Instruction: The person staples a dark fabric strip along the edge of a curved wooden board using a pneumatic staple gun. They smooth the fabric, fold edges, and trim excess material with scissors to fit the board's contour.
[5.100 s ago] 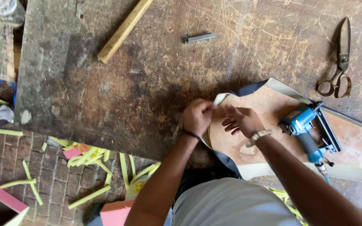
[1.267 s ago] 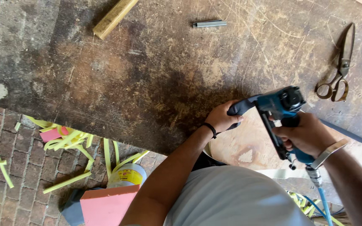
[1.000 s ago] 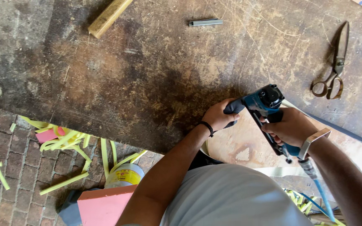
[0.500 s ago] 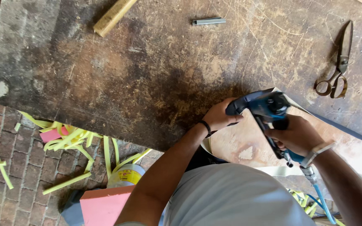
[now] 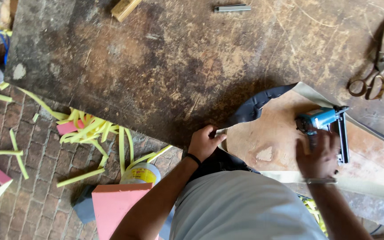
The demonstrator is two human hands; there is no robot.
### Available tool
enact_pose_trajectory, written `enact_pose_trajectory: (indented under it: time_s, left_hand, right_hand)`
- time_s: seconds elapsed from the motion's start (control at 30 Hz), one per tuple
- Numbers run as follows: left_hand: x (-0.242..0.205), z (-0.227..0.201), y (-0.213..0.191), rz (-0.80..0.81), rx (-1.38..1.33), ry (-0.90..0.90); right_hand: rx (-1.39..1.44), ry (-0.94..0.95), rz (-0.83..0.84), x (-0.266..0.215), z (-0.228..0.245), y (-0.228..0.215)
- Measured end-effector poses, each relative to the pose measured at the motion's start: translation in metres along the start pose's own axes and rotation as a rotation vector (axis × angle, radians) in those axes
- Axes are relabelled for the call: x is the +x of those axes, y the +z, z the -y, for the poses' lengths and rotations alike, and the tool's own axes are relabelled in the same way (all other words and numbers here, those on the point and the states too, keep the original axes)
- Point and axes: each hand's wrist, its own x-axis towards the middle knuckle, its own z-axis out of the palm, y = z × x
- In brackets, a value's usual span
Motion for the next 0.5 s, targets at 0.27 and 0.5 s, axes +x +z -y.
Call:
enact_pose_trajectory:
  time_s: [0.27, 0.5]
  left_hand:
    - [-0.029, 0.008, 0.02, -0.252, -0.241, 0.104]
    - [-0.044, 0.022, 0.022, -0.124, -0.444, 0.23]
  right_hand:
    - [0.223, 0.287, 1.173, 0.065, 0.159, 0.044]
    - [0.36, 0.289, 1.115, 0.068, 0.168, 0.046]
